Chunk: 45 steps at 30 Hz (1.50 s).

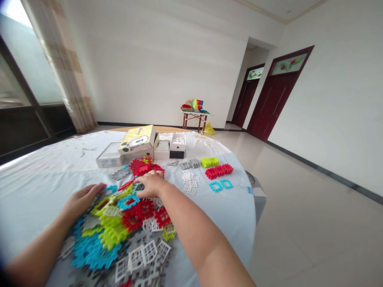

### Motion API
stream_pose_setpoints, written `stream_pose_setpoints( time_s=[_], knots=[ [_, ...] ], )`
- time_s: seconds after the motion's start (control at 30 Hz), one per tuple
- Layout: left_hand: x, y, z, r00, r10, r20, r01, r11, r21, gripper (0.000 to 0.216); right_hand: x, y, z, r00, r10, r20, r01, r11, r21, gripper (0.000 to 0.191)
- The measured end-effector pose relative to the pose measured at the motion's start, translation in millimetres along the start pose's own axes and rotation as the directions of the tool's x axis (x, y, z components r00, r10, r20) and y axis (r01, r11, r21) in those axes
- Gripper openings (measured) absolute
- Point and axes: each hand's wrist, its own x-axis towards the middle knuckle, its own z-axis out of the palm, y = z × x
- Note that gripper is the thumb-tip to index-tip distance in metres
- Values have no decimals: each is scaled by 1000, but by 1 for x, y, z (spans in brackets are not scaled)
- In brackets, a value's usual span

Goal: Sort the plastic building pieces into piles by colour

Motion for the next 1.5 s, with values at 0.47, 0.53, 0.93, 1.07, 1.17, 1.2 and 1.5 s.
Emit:
stream_pose_setpoints(
  time_s=[0.47, 0.53, 0.93, 1.07, 1.17, 1.2, 1.5],
  knots=[
    [14, -15, 2, 1000, -1, -4, 1, 999, 39, 50, -103, 65, -37, 832, 314, -458, -239, 947, 215, 55],
    [13, -17, 3, 1000, 17, -16, -16, 999, 29, 47, -128, 92, -41, 740, 440, -509, -420, 893, 160, 50],
    [10, -20, 5, 999, 51, -11, -51, 999, 0, 35, -210, 172, -38, 219, 885, -410, -957, 276, 86, 50],
    [11, -24, 5, 994, 106, -10, -106, 993, 52, 38, -211, 172, -36, 208, 901, -380, -956, 270, 114, 52],
    [9, -24, 6, 992, 128, -13, -127, 989, 71, 37, -213, 173, -36, 213, 912, -349, -957, 267, 115, 52],
    [9, -23, 6, 992, 127, -18, -126, 990, 61, 37, -214, 175, -36, 218, 915, -339, -956, 269, 112, 52],
    [12, -14, 2, 994, -107, 10, 107, 994, 33, 48, -216, 185, -35, 220, 900, -376, -952, 283, 119, 53]
  ],
)
